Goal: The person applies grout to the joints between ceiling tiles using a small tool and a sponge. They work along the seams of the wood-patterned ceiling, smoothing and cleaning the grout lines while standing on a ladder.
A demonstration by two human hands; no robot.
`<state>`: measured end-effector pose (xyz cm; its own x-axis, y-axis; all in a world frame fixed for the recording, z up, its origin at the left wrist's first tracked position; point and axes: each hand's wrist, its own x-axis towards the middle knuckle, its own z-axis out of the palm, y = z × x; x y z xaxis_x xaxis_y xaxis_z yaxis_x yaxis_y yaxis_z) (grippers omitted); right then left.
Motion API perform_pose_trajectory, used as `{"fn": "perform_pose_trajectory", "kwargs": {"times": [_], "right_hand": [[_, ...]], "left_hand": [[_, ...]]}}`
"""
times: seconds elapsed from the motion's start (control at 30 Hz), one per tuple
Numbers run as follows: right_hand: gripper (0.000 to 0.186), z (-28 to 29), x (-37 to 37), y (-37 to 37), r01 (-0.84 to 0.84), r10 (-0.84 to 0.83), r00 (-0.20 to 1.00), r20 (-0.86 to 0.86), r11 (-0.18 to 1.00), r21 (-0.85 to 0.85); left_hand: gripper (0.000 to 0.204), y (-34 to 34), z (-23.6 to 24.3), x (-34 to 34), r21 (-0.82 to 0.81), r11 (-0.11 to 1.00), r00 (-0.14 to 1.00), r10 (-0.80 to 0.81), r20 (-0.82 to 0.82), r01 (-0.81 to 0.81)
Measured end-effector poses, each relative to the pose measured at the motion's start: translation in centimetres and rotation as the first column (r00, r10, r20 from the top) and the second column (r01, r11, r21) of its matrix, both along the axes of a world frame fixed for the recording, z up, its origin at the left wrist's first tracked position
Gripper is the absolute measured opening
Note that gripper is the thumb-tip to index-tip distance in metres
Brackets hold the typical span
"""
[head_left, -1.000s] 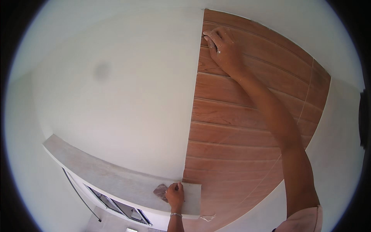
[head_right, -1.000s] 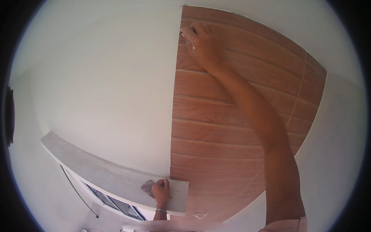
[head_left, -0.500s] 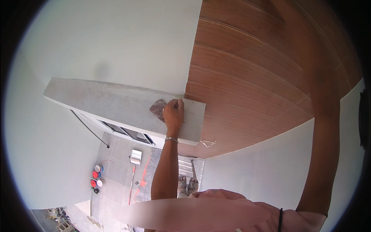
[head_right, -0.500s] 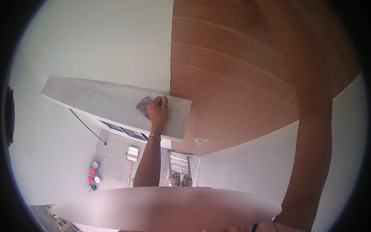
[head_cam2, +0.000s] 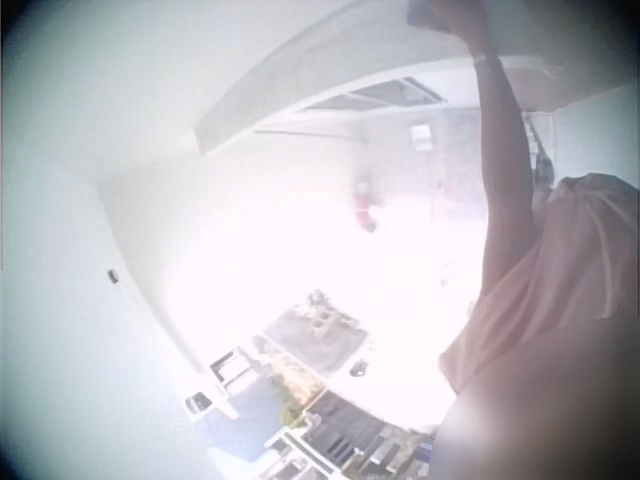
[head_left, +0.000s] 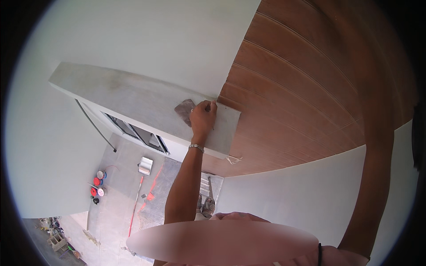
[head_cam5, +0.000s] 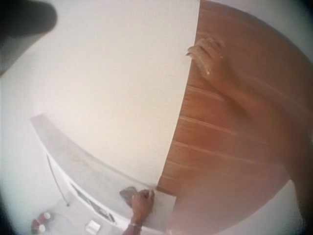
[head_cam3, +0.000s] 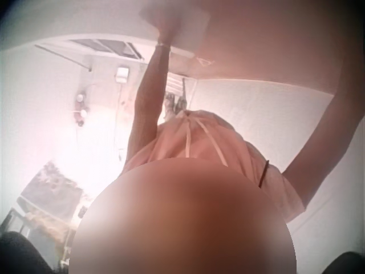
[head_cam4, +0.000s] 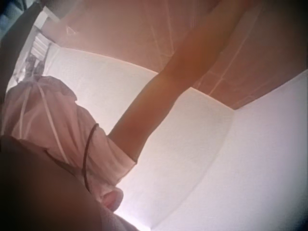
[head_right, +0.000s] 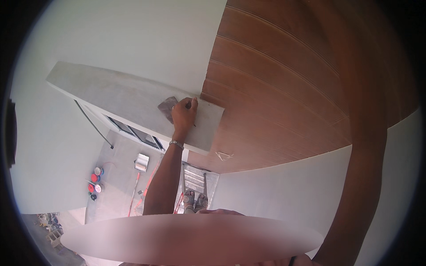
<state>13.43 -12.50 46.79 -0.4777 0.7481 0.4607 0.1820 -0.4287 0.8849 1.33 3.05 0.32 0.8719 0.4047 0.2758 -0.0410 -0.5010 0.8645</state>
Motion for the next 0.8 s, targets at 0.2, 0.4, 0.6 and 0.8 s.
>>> {"fn": "perform_pose_trajectory", "kwargs": {"times": [0.2,0.4,0.6,0.8], "right_hand": [[0.015,-0.8,-1.2,0.6,0.045,-0.045,0.999,-0.004,0.999,0.022],[0.017,-2.0,-2.1,0.2,0.147,-0.141,0.969,-0.201,0.989,0.013],[0.022,-4.5,-1.5,1.2,0.020,0.014,0.959,-0.282,0.993,0.117],[0.028,-19.1,-4.0,-1.3,0.144,0.001,0.805,-0.593,0.970,0.197]], "left_hand": [[0.032,3.1,0.7,-0.3,-0.341,0.929,0.987,-0.106,0.122,0.142],[0.037,13.5,0.8,-0.2,-0.288,0.956,0.983,0.110,0.150,-0.063],[0.031,19.5,-0.8,-0.6,0.339,0.877,0.939,0.338,0.064,-0.339],[0.028,19.3,-1.6,-0.4,0.362,0.864,0.930,0.366,0.026,-0.350]]}}
